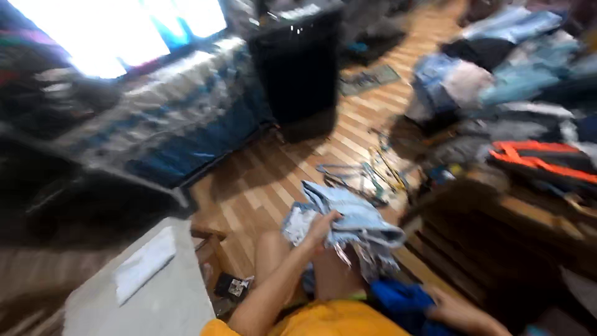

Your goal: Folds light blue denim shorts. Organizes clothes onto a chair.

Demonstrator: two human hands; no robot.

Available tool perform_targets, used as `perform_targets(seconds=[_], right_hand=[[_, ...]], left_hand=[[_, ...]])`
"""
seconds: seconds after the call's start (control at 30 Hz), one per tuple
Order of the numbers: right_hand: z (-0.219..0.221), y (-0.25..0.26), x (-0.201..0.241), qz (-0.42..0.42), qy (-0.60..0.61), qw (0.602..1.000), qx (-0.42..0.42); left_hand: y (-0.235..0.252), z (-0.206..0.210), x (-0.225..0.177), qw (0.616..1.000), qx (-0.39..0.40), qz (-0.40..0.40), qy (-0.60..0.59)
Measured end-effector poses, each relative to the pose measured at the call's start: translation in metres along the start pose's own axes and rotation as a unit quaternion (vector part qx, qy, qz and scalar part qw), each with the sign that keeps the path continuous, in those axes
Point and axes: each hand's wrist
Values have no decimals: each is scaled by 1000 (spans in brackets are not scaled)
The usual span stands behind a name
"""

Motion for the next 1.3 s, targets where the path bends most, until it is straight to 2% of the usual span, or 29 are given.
perform_targets(seconds=[0.07,0.13,0.23,0.37,0.43,0.5,0.6,0.7,0.8,1.0,1.17,1.3], right_hand=[[9,12,-33,-9,45,997,58],[22,19,-51,-54,11,994,97],[33,14,-59,-83,-19,993,85],[45,0,-60,-85,-32,994,56],[49,-4,-65,-82,-48,994,44],[53,-6,-73,-80,-62,994,34],[54,-10,-74,-71,-67,995,32],[53,-11,-77,-61,-70,995,32],[49,-13,-74,-54,-62,996,40],[40,-3,-73,-67,-71,992,74],[30,-1,-68,-58,-44,994,83],[2,-20,-41,-45,110,993,23]], left_hand=[[40,4,30,998,49,13,44],[58,29,42,990,99,-14,97],[62,69,40,966,210,-46,145],[70,114,44,923,363,-57,112],[88,131,67,906,414,-43,83],[113,134,105,884,453,-62,96],[146,130,170,879,411,-128,205],[152,139,211,879,322,-131,327],[148,144,211,860,310,-88,396],[151,127,213,878,204,-77,427],[163,113,214,872,253,-69,414],[170,104,224,903,264,-34,338]])
Point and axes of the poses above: each hand's wrist, its own y-axis towards the middle knuckle, its own z-axis out of the palm, x = y × z, and after that the axes turned 7 degrees about x, right-handed
